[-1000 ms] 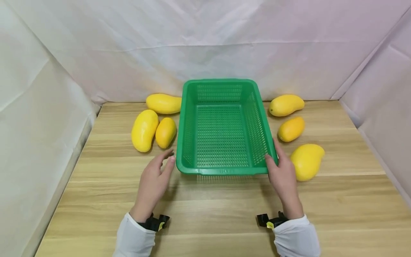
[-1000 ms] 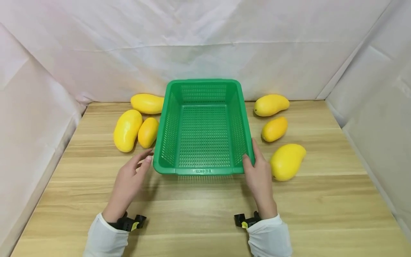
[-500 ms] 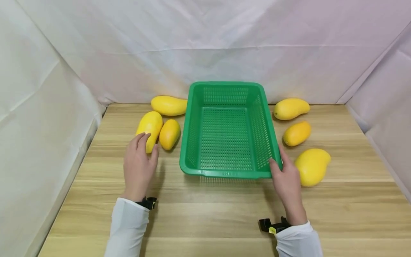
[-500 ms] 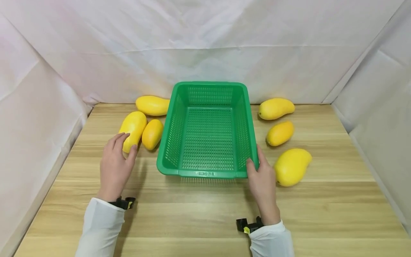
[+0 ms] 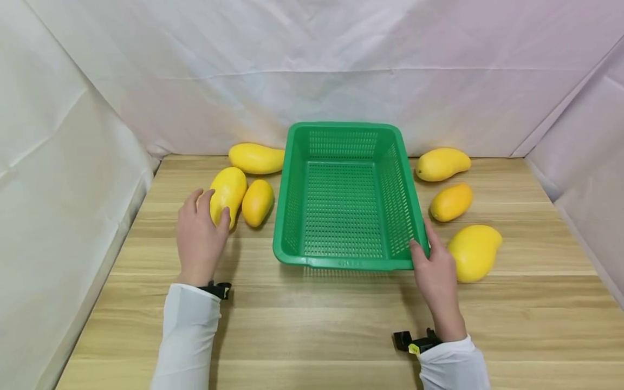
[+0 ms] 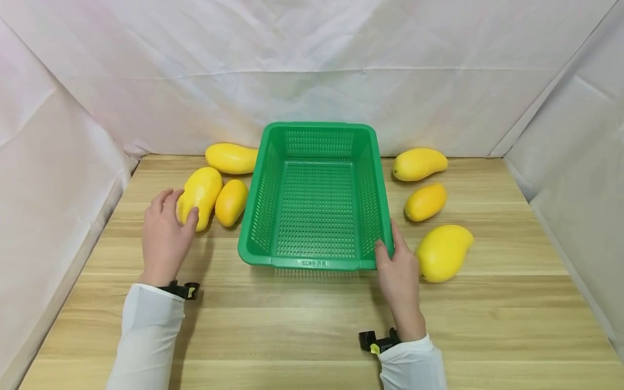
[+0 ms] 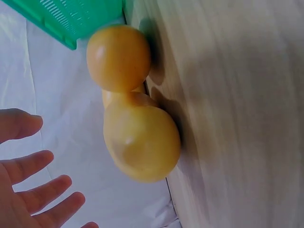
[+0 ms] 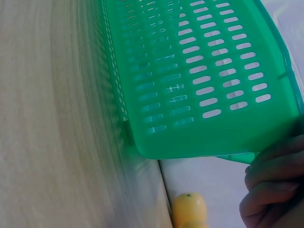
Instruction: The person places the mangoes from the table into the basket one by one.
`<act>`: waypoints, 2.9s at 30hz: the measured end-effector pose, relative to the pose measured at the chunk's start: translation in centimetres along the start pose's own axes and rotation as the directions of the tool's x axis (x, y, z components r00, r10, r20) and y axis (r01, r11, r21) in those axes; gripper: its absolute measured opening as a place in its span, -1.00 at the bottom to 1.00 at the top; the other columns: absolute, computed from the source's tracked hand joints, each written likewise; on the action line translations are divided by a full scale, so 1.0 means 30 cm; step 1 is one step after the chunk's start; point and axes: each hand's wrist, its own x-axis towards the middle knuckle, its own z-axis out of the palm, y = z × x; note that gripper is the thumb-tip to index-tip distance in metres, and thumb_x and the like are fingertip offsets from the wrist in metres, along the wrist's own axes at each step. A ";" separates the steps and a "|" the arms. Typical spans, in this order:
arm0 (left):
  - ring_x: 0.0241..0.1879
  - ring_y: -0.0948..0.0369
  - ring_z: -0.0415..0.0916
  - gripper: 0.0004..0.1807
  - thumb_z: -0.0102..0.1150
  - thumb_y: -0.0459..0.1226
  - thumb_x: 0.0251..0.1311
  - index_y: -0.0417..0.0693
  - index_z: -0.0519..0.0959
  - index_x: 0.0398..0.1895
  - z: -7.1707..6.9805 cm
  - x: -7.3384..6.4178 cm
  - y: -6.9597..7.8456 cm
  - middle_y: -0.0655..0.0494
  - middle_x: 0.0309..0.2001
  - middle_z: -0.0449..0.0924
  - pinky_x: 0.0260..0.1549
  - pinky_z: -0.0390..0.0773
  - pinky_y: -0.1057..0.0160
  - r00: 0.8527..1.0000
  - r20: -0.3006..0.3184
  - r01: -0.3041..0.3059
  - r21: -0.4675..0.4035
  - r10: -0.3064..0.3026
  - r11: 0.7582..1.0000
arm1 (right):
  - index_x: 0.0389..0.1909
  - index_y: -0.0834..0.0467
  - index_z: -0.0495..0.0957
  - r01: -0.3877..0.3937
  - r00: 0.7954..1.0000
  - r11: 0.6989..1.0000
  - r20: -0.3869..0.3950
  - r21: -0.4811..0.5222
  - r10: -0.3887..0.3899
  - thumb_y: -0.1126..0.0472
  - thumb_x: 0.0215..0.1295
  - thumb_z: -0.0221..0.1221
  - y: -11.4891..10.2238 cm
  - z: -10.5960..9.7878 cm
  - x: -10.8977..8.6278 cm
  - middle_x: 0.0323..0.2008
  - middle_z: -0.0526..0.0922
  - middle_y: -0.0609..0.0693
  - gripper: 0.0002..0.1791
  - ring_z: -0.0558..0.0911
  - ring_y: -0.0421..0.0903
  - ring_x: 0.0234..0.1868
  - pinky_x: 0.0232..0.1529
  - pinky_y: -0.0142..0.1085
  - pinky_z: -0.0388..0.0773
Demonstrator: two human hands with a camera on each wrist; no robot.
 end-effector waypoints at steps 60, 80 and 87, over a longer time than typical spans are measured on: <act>0.24 -0.27 -0.12 -0.13 0.08 -0.14 0.15 -0.03 -0.20 0.40 0.108 0.034 -0.105 -0.23 0.36 -0.35 0.06 0.06 -0.25 0.903 0.399 0.213 -0.095 -0.159 0.972 | 0.32 -0.07 0.09 0.014 1.000 1.000 -0.023 -0.002 -0.014 0.04 0.32 -0.08 0.016 0.012 0.003 0.14 0.38 0.14 -0.45 0.48 -0.02 -0.08 -0.14 -0.09 0.42; 0.24 -0.23 -0.09 -0.13 -0.01 -0.25 0.13 0.03 -0.31 0.40 0.088 0.038 -0.129 -0.21 0.36 -0.37 0.07 0.08 -0.22 0.871 0.452 0.279 -0.129 -0.194 0.952 | -0.01 0.27 0.28 -0.050 0.996 0.999 0.075 -0.016 0.051 -0.17 0.32 -0.22 0.028 0.001 0.010 -0.54 0.42 0.11 -0.43 0.40 -0.06 -0.62 -0.62 -0.31 0.34; 0.23 -0.24 -0.05 -0.14 0.02 -0.22 0.12 -0.05 -0.24 0.39 0.075 0.056 -0.132 -0.26 0.35 -0.27 0.08 0.08 -0.20 0.893 0.411 0.250 -0.113 -0.183 0.962 | -0.06 0.27 0.30 -0.034 0.996 0.998 0.084 0.048 0.030 -0.16 0.33 -0.23 0.021 0.008 0.017 -0.55 0.37 0.12 -0.45 0.34 -0.09 -0.63 -0.62 -0.34 0.34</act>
